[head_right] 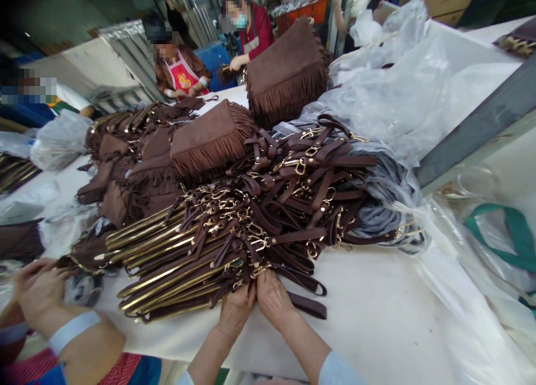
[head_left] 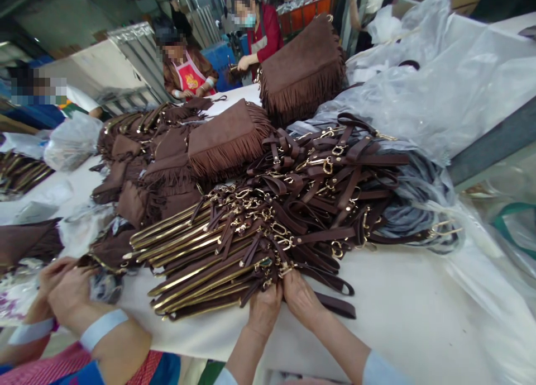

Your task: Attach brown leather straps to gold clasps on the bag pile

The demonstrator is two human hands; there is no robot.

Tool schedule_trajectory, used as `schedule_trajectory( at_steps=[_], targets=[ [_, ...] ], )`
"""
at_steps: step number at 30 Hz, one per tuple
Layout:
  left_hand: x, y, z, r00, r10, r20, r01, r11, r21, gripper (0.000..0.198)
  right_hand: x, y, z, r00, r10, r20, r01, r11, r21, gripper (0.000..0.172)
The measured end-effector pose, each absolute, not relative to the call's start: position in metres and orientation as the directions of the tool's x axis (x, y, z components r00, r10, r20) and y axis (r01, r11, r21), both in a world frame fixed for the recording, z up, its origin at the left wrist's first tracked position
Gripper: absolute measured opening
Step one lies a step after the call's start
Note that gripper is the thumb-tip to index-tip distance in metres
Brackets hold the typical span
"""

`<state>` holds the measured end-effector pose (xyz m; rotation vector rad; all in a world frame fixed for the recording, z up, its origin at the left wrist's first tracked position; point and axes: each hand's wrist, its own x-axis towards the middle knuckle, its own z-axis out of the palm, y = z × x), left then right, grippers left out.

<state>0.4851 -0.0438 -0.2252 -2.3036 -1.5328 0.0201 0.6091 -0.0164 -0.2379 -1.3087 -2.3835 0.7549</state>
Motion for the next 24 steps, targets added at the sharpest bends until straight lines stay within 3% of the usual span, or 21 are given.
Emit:
schedule_trajectory(
  at_steps=[10, 16, 19, 24],
  targets=[
    [0.482, -0.048, -0.232, 0.419, 0.908, 0.013, 0.851, -0.388, -0.353, 0.034, 0.616, -0.013, -0.222, -0.572, 0.799, -0.186, 0.717, 0.376, -0.588, 0.035],
    [0.474, -0.057, -0.238, 0.404, 0.914, -0.029, 0.855, -0.389, -0.344, 0.035, 0.635, 0.01, -0.188, -0.587, 0.755, -0.292, 0.654, 0.229, -0.721, 0.032],
    [0.464, -0.069, -0.23, 0.435, 0.9, 0.043, 0.869, -0.406, -0.283, 0.039, 0.638, 0.034, -0.171, -0.616, 0.723, -0.314, 0.579, 0.144, -0.803, 0.021],
    [0.459, -0.102, -0.212, 0.472, 0.827, 0.306, 0.873, -0.487, -0.031, 0.051, 0.633, 0.054, -0.15, -0.57, 0.721, -0.393, 0.564, -0.005, -0.826, 0.013]
  ],
)
